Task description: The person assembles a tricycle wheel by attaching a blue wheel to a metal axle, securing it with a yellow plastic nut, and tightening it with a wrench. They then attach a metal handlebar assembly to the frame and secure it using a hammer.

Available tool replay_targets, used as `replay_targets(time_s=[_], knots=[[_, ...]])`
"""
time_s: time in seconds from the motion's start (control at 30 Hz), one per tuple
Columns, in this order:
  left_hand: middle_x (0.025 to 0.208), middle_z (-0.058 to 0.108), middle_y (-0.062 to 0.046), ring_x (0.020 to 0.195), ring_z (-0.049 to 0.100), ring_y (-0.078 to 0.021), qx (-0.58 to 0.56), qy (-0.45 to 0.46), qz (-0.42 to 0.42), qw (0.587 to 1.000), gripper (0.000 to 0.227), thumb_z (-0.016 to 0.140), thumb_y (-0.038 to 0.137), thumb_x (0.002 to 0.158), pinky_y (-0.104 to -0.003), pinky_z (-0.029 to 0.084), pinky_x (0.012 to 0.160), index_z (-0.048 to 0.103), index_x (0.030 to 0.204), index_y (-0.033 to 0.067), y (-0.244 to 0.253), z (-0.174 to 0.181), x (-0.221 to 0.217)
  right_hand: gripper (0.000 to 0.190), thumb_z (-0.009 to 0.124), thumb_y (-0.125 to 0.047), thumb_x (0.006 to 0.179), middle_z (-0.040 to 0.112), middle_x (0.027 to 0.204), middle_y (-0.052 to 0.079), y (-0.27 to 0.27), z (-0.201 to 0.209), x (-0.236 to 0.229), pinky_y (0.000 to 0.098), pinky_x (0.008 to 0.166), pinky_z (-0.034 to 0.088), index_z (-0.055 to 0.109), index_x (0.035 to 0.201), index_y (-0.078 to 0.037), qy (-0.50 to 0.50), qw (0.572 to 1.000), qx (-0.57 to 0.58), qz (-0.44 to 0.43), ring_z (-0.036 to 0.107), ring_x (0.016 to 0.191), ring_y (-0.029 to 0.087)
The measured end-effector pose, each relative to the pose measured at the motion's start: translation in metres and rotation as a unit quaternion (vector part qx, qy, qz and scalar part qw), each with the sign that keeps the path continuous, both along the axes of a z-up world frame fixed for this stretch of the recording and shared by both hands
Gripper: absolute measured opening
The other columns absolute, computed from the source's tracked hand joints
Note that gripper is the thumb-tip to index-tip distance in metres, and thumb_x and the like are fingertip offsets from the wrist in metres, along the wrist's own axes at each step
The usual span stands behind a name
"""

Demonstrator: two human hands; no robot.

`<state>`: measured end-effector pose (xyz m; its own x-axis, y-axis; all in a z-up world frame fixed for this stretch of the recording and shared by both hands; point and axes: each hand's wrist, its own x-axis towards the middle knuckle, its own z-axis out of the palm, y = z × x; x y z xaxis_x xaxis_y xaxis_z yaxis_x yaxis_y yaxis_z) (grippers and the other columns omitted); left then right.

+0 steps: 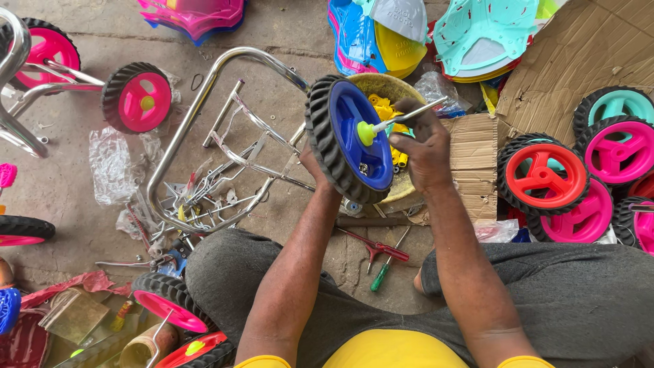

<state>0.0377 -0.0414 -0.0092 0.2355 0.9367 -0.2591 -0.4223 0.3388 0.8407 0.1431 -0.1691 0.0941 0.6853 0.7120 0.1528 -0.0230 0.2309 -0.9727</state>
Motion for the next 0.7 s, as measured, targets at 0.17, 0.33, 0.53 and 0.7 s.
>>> replay_targets(time_s=[0.17, 0.33, 0.53, 0.7], knots=[[0.099, 0.073, -0.005, 0.083, 0.070, -0.0111, 0.017, -0.033, 0.001, 0.999, 0.014, 0.069, 0.006, 0.096, -0.025, 0.061, 0.071, 0.070, 0.108, -0.0013, -0.003, 0.006, -0.002, 0.050, 0.074, 0.011, 0.083, 0.071, 0.121, 0.013, -0.006, -0.012, 0.002, 0.0304, 0.099, 0.062, 0.062, 0.131, 0.002, 0.041, 0.998, -0.039, 0.036, 0.069, 0.115, 0.020], [0.097, 0.075, -0.005, 0.083, 0.067, -0.0099, 0.077, 0.037, 0.021, 0.996, 0.019, 0.075, 0.006, 0.091, -0.025, 0.056, 0.071, 0.074, 0.107, -0.0041, -0.007, 0.025, -0.001, 0.045, 0.078, 0.005, 0.086, 0.074, 0.113, 0.014, 0.003, -0.028, -0.005, 0.0335, 0.092, 0.064, 0.064, 0.128, 0.002, 0.089, 0.996, 0.023, 0.011, 0.073, 0.103, 0.021], [0.094, 0.075, -0.006, 0.080, 0.066, -0.0104, 0.059, 0.110, 0.013, 0.992, 0.026, 0.078, 0.010, 0.086, -0.026, 0.055, 0.068, 0.073, 0.108, -0.0021, -0.010, 0.024, -0.007, 0.037, 0.079, 0.004, 0.088, 0.075, 0.111, 0.016, -0.001, -0.039, 0.001, 0.0332, 0.093, 0.067, 0.067, 0.122, 0.003, -0.041, 0.991, -0.130, 0.009, 0.074, 0.101, 0.020], [0.099, 0.069, -0.009, 0.083, 0.067, -0.0143, -0.035, 0.034, -0.069, 0.996, 0.029, 0.068, 0.026, 0.101, -0.029, 0.059, 0.068, 0.062, 0.112, -0.0012, -0.007, 0.015, -0.012, 0.035, 0.077, 0.000, 0.089, 0.072, 0.110, 0.014, 0.001, -0.049, 0.004, 0.0320, 0.088, 0.064, 0.064, 0.121, -0.003, -0.022, 0.988, -0.150, 0.020, 0.073, 0.099, 0.017]])
